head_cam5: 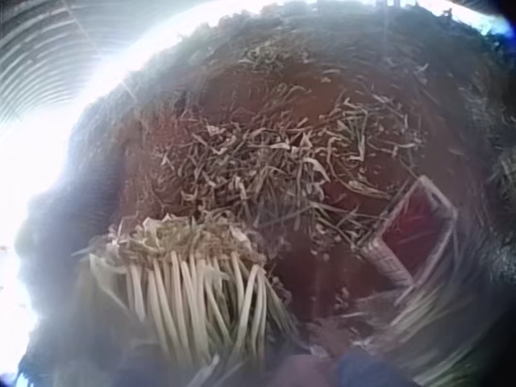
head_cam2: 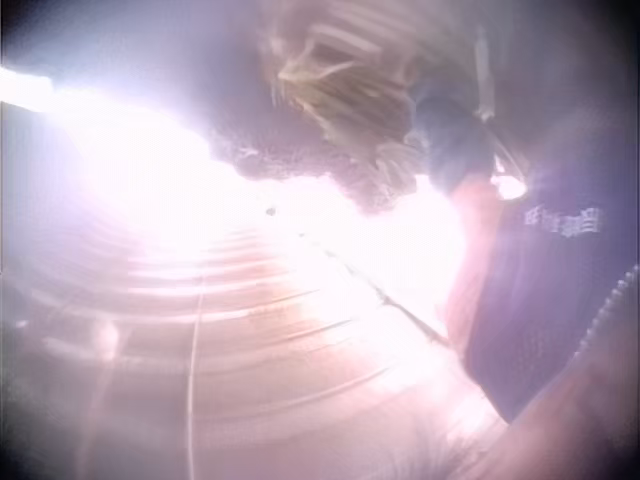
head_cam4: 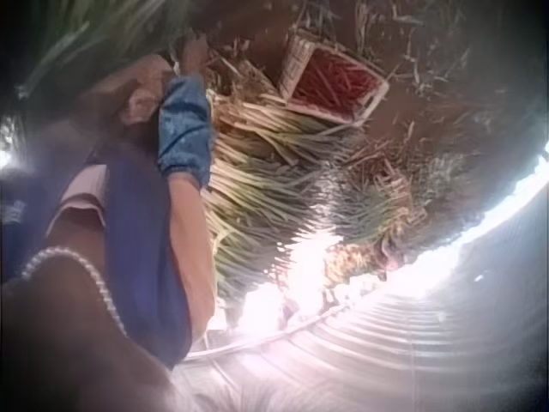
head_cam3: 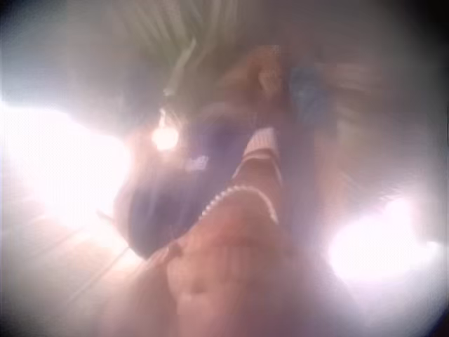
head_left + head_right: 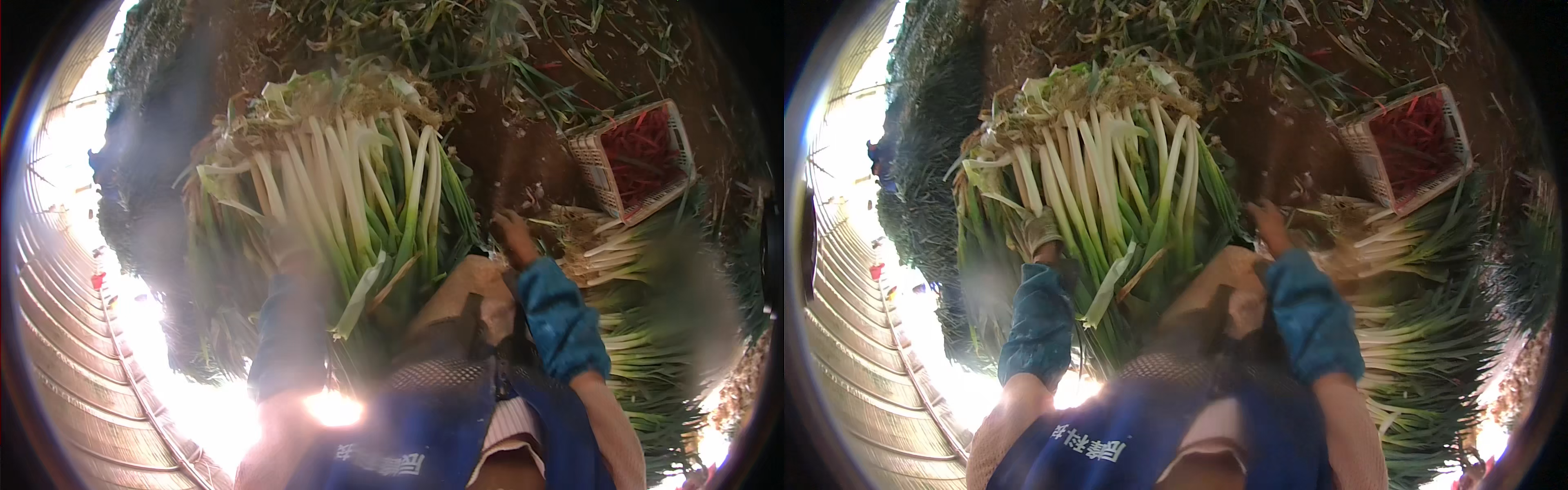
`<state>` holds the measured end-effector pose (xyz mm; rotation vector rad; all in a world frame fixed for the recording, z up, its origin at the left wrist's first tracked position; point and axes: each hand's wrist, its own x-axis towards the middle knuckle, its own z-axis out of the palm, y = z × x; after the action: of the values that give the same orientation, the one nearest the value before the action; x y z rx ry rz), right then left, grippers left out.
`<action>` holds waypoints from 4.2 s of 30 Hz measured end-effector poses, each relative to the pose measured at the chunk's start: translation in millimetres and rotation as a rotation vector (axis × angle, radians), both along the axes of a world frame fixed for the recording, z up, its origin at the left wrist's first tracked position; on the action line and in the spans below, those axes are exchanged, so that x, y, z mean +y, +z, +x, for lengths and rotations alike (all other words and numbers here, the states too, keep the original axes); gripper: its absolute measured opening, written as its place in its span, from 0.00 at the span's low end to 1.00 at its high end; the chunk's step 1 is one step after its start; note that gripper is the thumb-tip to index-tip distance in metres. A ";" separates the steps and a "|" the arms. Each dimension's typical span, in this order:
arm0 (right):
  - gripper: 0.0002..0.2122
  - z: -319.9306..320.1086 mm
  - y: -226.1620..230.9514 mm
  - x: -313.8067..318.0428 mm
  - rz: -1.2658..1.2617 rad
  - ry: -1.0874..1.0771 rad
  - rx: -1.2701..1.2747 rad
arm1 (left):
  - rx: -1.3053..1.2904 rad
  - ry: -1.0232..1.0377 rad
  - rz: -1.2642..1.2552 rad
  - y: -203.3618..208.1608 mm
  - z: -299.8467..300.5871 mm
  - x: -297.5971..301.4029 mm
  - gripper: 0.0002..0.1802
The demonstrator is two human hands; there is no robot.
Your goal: Sorting and trimming a large pile of green onions or leeks in an agricultural setting.
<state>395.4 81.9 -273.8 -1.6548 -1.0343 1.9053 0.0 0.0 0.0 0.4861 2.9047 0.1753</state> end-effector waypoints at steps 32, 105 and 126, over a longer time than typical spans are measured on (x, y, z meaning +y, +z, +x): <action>0.22 -194.5 82.9 106.8 0.265 0.663 0.737 | -0.075 -0.255 -0.040 -99.6 171.0 101.2 0.34; 0.15 -190.8 42.9 80.3 -0.488 0.370 0.227 | -0.324 0.352 0.397 -70.5 158.9 65.8 0.37; 0.33 -234.4 136.2 91.9 -1.004 0.450 0.370 | -0.163 -0.007 -0.146 -129.6 146.6 65.7 0.41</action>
<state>161.0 173.8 -137.6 -1.4207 -0.2752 3.2136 146.6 65.7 -129.6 0.4358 2.7308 0.0015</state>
